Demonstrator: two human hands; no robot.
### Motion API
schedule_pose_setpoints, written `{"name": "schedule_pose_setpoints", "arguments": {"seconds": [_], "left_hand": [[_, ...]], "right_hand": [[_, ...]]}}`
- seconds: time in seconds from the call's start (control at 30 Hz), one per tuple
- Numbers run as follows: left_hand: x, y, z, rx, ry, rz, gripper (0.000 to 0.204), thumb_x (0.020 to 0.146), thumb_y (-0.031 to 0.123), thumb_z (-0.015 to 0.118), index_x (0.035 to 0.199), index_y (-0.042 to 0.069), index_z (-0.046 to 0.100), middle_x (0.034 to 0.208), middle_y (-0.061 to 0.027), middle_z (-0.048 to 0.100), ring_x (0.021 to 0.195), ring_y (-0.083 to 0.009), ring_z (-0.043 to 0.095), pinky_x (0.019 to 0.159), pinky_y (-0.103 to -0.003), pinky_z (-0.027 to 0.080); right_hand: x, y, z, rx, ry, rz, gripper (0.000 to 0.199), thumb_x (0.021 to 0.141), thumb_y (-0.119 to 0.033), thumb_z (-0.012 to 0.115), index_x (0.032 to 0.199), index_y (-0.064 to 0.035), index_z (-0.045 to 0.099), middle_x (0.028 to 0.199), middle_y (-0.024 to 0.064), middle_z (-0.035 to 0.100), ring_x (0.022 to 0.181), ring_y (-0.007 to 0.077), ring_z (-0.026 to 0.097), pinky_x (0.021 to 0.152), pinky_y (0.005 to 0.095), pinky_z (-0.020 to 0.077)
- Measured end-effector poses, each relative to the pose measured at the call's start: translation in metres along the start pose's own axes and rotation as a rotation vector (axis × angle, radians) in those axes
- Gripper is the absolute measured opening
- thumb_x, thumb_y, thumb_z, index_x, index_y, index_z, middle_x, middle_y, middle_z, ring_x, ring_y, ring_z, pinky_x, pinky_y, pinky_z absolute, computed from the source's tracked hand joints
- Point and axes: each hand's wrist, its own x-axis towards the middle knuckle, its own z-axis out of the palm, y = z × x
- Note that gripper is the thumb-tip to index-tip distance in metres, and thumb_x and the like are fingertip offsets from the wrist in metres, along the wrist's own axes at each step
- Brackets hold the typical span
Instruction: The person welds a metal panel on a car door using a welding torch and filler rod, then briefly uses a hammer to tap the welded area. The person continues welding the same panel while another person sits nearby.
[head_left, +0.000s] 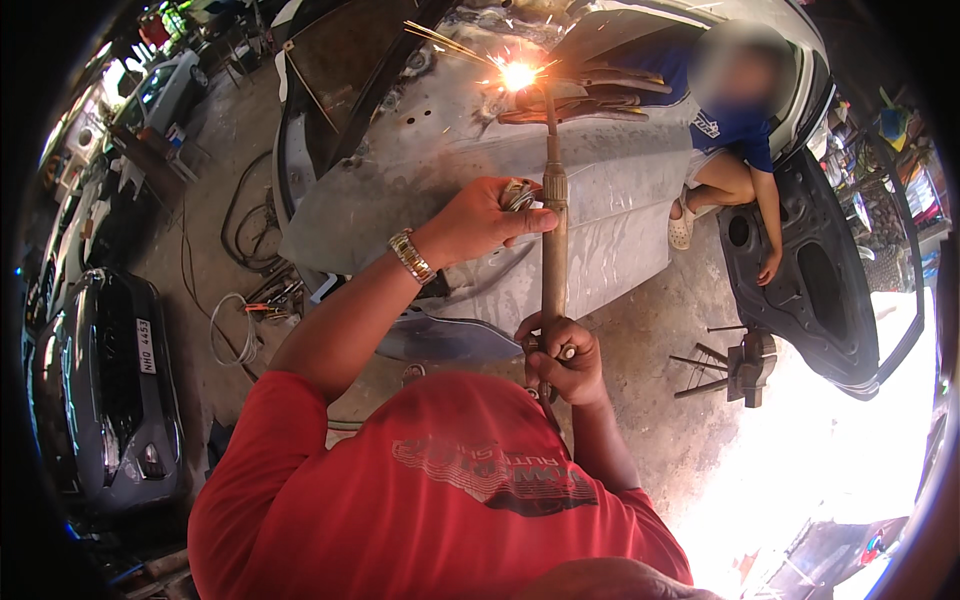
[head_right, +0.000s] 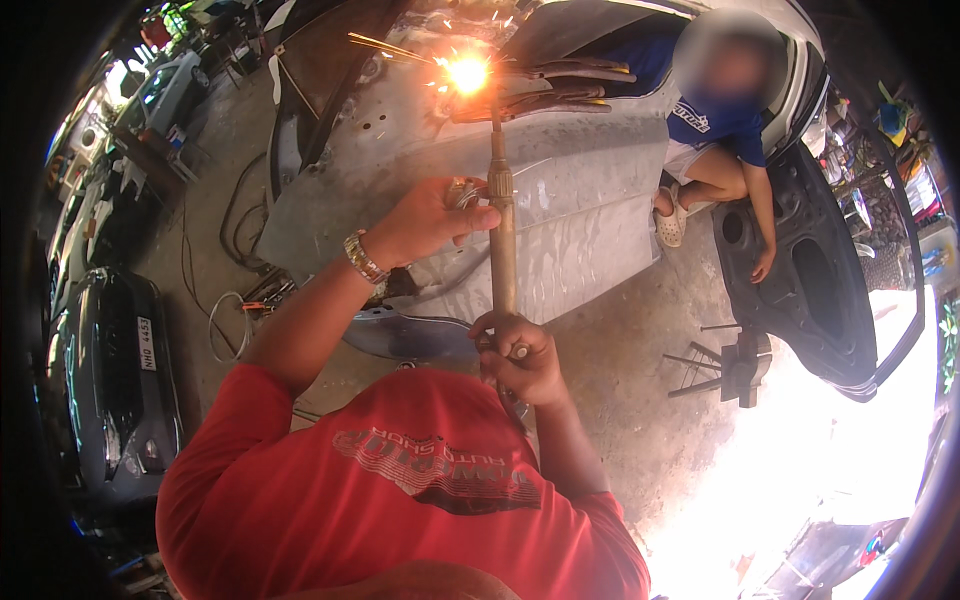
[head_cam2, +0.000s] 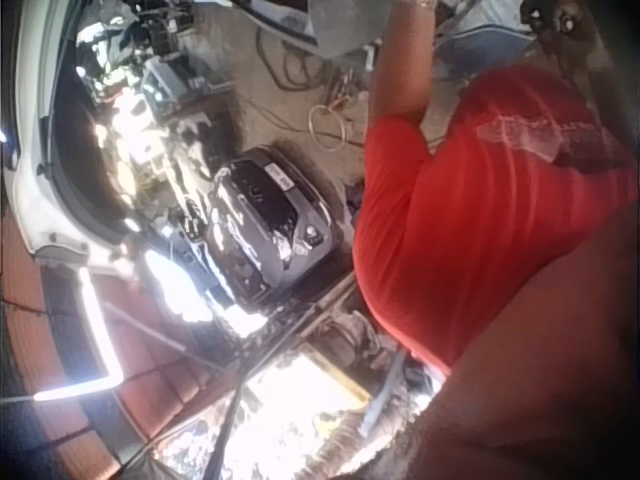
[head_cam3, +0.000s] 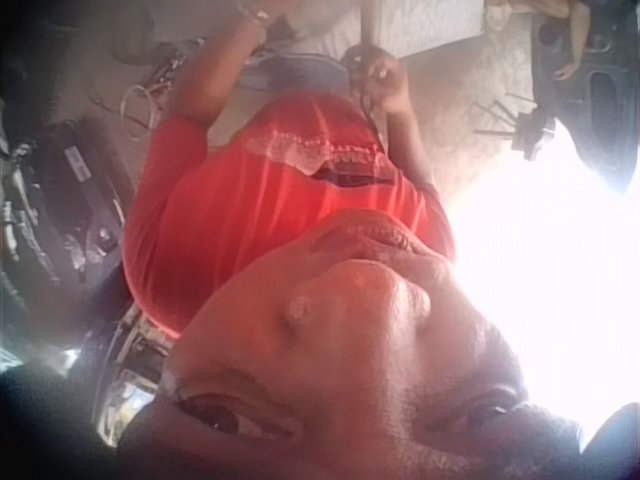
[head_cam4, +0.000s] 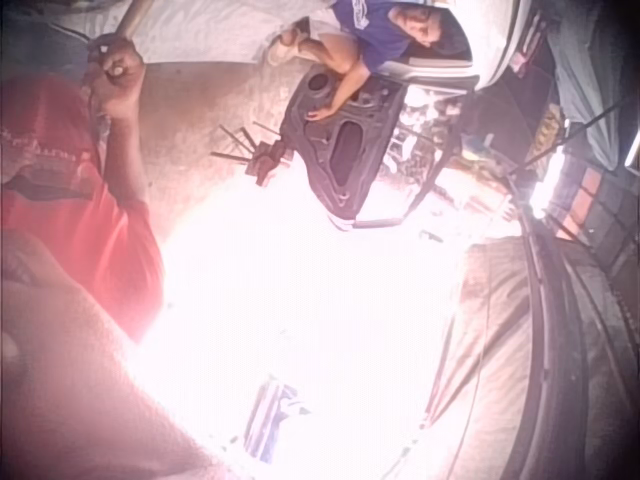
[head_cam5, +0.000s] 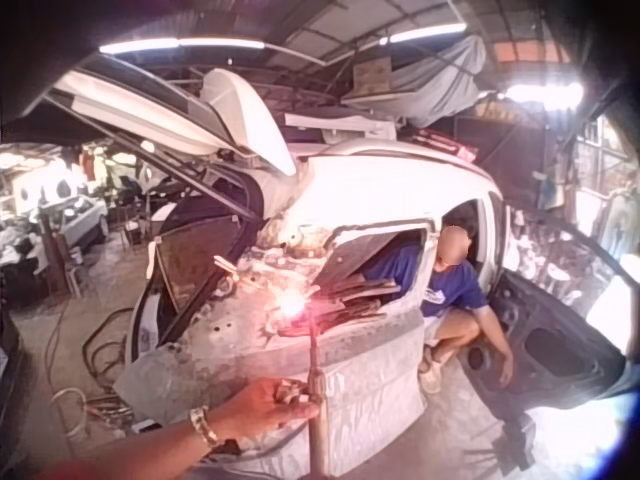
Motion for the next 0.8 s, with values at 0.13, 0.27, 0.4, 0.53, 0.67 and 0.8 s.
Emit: {"name": "schedule_pose_setpoints", "arguments": {"seconds": [0.13,0.27,0.4,0.53,0.67,0.8], "left_hand": [[-0.0009,0.0036,-0.0023,0.047,0.009,-0.042,0.051,0.093,0.041,0.084,0.125,0.003,0.072,0.082,0.0057,0.067,0.066,-0.002,0.055,0.061,-0.023,0.048],[-0.004,0.0076,0.0002,0.045,0.046,-0.031,0.052,0.092,0.041,0.084,0.124,0.002,0.072,0.085,0.0039,0.069,0.066,-0.0027,0.057,0.061,-0.023,0.048],[-0.0013,0.0069,-0.0015,0.03,0.016,-0.025,0.052,0.092,0.041,0.084,0.122,0.001,0.071,0.086,0.003,0.07,0.066,-0.0033,0.057,0.061,-0.024,0.048],[-0.0032,0.0035,0.0043,-0.008,0.081,-0.01,0.038,0.093,0.042,0.083,0.11,0.009,0.075,0.069,0.0089,0.056,0.061,-0.0019,0.049,0.056,-0.024,0.042],[-0.0003,0.0033,0.0026,-0.03,0.032,0.029,0.036,0.094,0.039,0.084,0.111,0.009,0.076,0.07,0.0094,0.056,0.061,-0.0017,0.048,0.056,-0.024,0.042],[-0.001,0.0028,0.0034,-0.074,0.035,0.022,0.033,0.094,0.037,0.083,0.11,0.009,0.076,0.071,0.0095,0.056,0.061,-0.0016,0.048,0.056,-0.023,0.041]], "right_hand": [[0.0018,-0.0018,0.0018,0.019,0.005,0.022,0.024,0.089,0.019,0.06,0.086,-0.0041,0.054,0.113,0.027,0.064,0.071,0.0132,0.072,0.065,0.0252,0.0591],[-0.0013,0.0043,-0.0002,-0.039,-0.01,-0.036,0.024,0.088,0.019,0.06,0.087,-0.0043,0.053,0.116,0.0281,0.063,0.067,0.012,0.071,0.063,0.0246,0.0588],[0.0038,0.0021,0.0009,-0.061,-0.007,-0.024,0.026,0.088,0.018,0.06,0.088,-0.0057,0.05,0.116,0.0319,0.062,0.062,0.0127,0.069,0.057,0.0238,0.0574],[0.0022,0.0038,-0.0021,-0.076,-0.031,-0.05,0.025,0.088,0.018,0.061,0.088,-0.0048,0.052,0.118,0.0294,0.063,0.067,0.0129,0.072,0.061,0.0246,0.0587],[0.0025,0.0013,-0.0013,0.023,-0.005,0.026,0.025,0.088,0.019,0.061,0.088,-0.0046,0.053,0.119,0.0282,0.063,0.069,0.0128,0.073,0.063,0.025,0.0594],[0.0038,0.0007,-0.0001,-0.005,-0.016,-0.002,0.025,0.088,0.019,0.061,0.089,-0.0048,0.053,0.119,0.028,0.063,0.069,0.0126,0.072,0.063,0.0251,0.0594]]}}
